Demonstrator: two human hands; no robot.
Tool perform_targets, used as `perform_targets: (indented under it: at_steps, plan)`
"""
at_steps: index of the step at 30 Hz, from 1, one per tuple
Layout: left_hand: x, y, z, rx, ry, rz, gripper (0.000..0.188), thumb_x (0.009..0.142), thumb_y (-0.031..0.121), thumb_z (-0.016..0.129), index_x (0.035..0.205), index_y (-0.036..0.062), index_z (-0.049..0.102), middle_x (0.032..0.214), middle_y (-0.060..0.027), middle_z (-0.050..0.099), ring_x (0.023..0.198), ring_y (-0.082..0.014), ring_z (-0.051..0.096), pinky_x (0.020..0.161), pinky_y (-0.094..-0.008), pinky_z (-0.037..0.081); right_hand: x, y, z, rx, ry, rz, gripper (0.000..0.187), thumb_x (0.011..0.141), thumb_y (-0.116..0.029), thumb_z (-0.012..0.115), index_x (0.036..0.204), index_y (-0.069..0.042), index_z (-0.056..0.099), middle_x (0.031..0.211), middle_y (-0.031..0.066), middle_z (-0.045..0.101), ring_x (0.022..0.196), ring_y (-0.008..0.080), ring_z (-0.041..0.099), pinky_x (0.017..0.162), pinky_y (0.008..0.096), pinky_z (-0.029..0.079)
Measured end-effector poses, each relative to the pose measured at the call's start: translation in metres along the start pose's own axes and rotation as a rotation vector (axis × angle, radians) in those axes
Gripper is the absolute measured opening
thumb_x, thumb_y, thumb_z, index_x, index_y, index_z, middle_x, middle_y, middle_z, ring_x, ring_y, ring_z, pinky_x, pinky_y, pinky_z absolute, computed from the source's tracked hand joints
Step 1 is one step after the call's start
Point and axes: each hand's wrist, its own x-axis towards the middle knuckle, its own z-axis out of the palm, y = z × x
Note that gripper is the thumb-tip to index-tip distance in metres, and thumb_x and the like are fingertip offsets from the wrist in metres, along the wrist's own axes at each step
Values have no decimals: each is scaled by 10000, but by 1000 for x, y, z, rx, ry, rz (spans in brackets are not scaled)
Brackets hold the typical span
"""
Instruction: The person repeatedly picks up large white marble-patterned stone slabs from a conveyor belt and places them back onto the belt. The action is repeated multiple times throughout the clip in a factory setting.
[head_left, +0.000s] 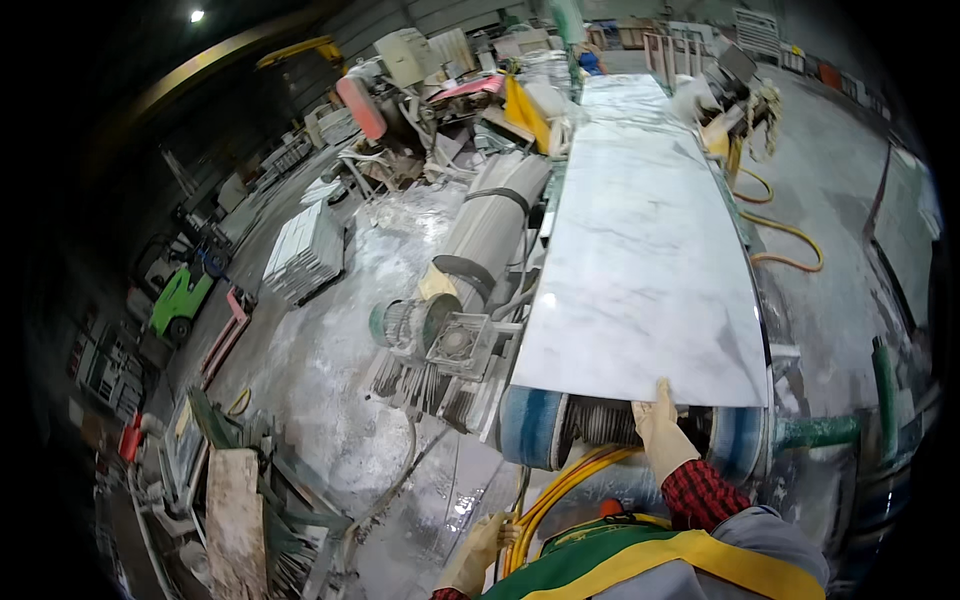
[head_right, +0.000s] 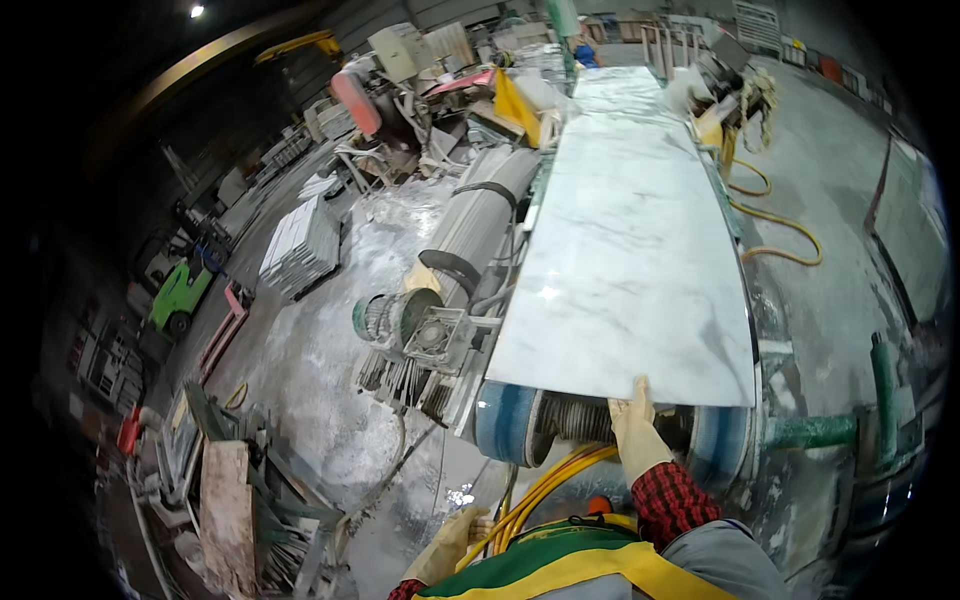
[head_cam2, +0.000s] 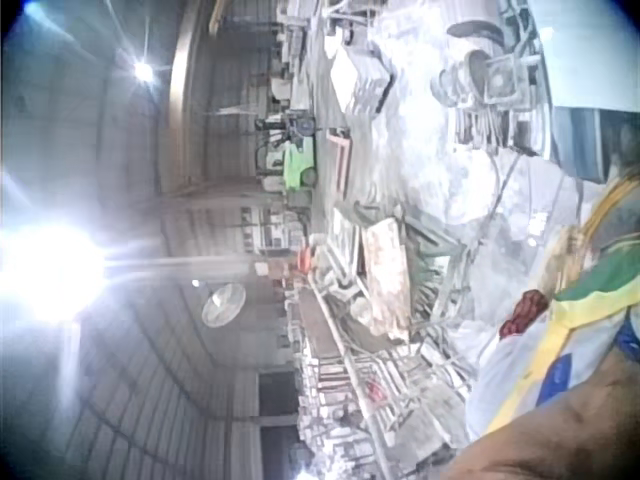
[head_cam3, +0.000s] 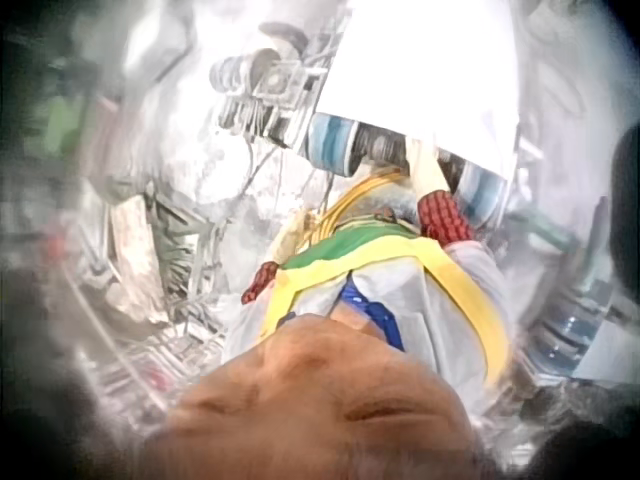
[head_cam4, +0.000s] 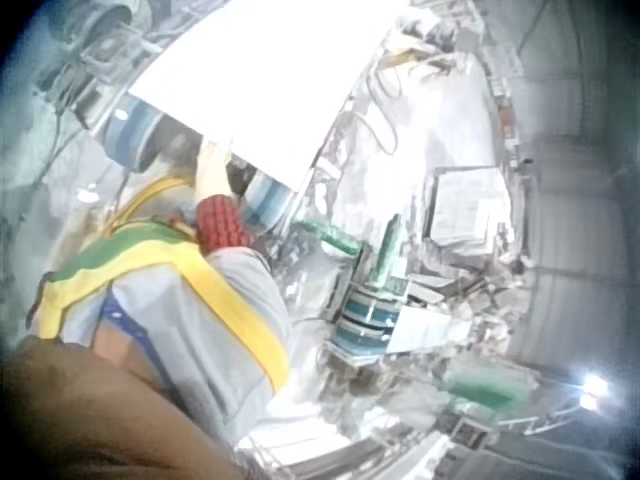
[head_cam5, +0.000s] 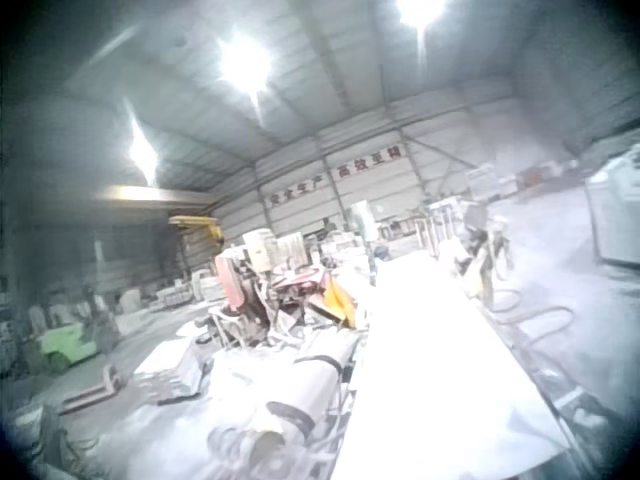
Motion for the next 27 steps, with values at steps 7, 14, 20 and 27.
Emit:
perform_targets:
  at_steps: [7, 14, 20, 27]
  plan:
    - [29, 66, 26, 147, 26, 149, 472, 1120, 404, 619, 1346, -8, 657, 1020, -153, 793, 826, -202, 750, 799, -339, 619, -12, 4, -5, 33, 6, 6, 604, 1085, -311, 738, 1560, -33, 489, 1463, 163, 627, 1298, 348, 679, 1066, 478, 648]
    - [46, 146, 81, 459, -158, 589, 430, 1165, 319, 568, 1357, -40, 706, 1115, -153, 803, 1024, -224, 775, 908, -328, 611, -96, 20, -99, -59, -26, 135, 533, 1124, -354, 671, 1512, -20, 524, 1451, 163, 642, 1227, 314, 709, 1005, 430, 650]
    - [120, 226, 172, 1174, -349, 1426, 691, 966, 282, 803, 1562, 26, 566, 1515, -291, 624, 1416, -462, 585, 1186, -505, 479, -182, 24, -137, -159, 73, 127, 467, 1153, -403, 611, 1374, 9, 604, 1181, 127, 669, 966, 230, 659, 803, 374, 599]
    - [185, 328, 271, 1401, -639, 1165, 762, 988, 528, 746, 1512, -8, 607, 1497, -284, 647, 1373, -425, 630, 1167, -461, 489, -123, 62, -188, -348, 134, 89, 454, 1125, -397, 664, 1356, -8, 630, 1282, 118, 665, 1095, 261, 685, 945, 406, 634]
